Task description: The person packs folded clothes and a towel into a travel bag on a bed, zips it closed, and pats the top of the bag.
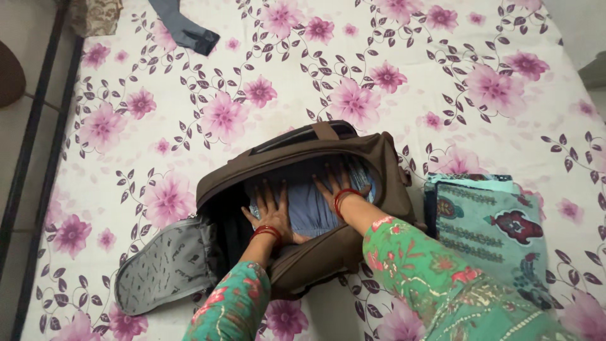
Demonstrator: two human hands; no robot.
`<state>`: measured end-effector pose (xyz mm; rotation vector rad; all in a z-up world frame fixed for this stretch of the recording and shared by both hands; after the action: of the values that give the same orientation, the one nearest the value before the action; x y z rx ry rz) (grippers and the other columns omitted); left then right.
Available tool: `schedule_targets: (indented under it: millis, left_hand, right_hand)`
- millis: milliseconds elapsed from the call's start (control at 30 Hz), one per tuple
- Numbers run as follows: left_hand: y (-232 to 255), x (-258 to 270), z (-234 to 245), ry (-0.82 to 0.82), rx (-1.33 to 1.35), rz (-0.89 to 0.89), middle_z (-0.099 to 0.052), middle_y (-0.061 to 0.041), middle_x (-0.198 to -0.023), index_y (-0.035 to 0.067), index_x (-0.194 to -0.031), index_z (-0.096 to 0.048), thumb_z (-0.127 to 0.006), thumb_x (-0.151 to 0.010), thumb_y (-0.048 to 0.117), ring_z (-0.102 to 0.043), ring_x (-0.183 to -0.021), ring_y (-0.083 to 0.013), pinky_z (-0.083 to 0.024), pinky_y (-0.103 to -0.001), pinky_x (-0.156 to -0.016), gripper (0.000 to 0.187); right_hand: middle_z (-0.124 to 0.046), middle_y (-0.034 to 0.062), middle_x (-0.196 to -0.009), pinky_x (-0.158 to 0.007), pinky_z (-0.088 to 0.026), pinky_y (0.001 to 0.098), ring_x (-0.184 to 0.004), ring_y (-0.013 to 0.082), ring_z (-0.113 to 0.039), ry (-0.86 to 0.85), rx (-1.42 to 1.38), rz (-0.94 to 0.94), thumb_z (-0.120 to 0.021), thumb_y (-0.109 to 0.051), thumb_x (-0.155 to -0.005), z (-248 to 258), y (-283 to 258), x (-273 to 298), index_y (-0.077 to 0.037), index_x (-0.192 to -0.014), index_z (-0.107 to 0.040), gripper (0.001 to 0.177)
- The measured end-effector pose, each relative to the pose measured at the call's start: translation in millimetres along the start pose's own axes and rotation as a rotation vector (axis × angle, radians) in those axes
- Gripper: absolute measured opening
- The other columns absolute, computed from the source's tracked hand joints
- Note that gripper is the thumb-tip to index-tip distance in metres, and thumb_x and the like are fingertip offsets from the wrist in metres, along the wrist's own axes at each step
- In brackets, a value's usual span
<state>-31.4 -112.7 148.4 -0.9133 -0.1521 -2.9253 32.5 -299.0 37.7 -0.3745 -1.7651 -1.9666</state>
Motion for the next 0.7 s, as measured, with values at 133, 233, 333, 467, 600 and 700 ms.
schedule_targets:
  millis: [133, 233, 333, 467, 600, 700]
  left_hand:
    - [1.0, -2.5, 0.9, -0.024, -0.004, 0.006, 0.029, -0.017, -0.168, 0.033, -0.162, 0.021, -0.089, -0.035, 0.082, 0.027, -0.154, -0.0399, 0.003, -0.081, -0.111, 0.175]
    - [1.5, -0.6, -1.1, 0.02, -0.025, 0.002, 0.027, -0.016, -0.169, 0.033, -0.162, 0.017, -0.088, -0.037, 0.083, 0.026, -0.155, -0.04, 0.004, -0.082, -0.111, 0.171]
    - [-1.2, 8.3, -10.6, 0.052, -0.043, 0.013, 0.024, -0.014, -0.17, 0.035, -0.162, 0.012, -0.087, -0.041, 0.083, 0.023, -0.157, -0.039, 0.002, -0.082, -0.112, 0.164]
    - [-1.7, -1.9, -1.9, 0.049, -0.046, 0.007, 0.026, -0.014, -0.171, 0.037, -0.162, 0.015, -0.089, -0.05, 0.075, 0.02, -0.156, -0.039, -0.004, -0.081, -0.112, 0.158]
    - [-21.9, -23.9, -7.4, -0.08, 0.04, -0.087, 0.023, -0.016, -0.169, 0.042, -0.163, 0.011, -0.083, -0.068, 0.065, 0.014, -0.158, -0.0432, -0.018, -0.076, -0.115, 0.136]
    - [-31.4, -46.2, -6.0, -0.127, -0.122, -0.283, -0.001, -0.028, -0.169, 0.041, -0.166, -0.014, -0.07, -0.087, 0.056, -0.014, -0.151, -0.0538, -0.028, -0.058, -0.12, 0.098]
  right_hand:
    - [0.021, 0.0129, -0.171, -0.117, 0.011, 0.0644, -0.15, 0.0422, 0.027, 0.009, -0.147, 0.073, -0.057, -0.077, -0.085, 3.4, 17.6, 11.1, -0.032, -0.163, 0.019, 0.119]
    - [0.027, 0.005, -0.173, -0.114, -0.016, 0.078, -0.155, 0.0392, 0.025, -0.171, -1.243, 0.269, -0.078, -0.029, -0.084, 8.2, 36.2, 35.8, -0.046, -0.162, 0.02, 0.126]
    - [0.015, 0.0054, -0.171, -0.108, -0.015, 0.089, -0.153, 0.0471, 0.015, 0.059, -1.379, 0.214, -0.067, -0.031, -0.098, 14.4, 60.7, 40.0, -0.046, -0.159, 0.008, 0.098]
    - [-0.034, 0.0161, -0.159, -0.119, -0.031, 0.0498, -0.145, 0.0446, -0.032, 0.16, -1.277, 0.328, -0.086, -0.02, -0.075, 9.5, 88.0, 51.7, -0.025, -0.161, -0.021, 0.108]
    - [-0.071, 0.0151, -0.125, -0.104, -0.051, 0.0398, -0.119, 0.0315, -0.066, 0.265, -1.6, 0.357, -0.081, -0.041, -0.079, 4.1, 111.8, 73.9, -0.015, -0.132, -0.066, 0.061]
    - [-0.076, 0.014, -0.109, -0.096, -0.054, 0.0401, -0.104, 0.031, -0.072, 0.294, -1.798, 0.372, -0.074, -0.054, -0.084, 1.2, 123.1, 107.1, -0.013, -0.115, -0.077, 0.051]
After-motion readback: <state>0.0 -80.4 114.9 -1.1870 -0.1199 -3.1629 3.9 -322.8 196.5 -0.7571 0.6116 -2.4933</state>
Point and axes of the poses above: each hand's wrist, its own x-axis away from the middle knuckle, its own z-axis out of the back of the hand, y = z × x, the point moved 3 cm from there along -x, towards the middle knuckle
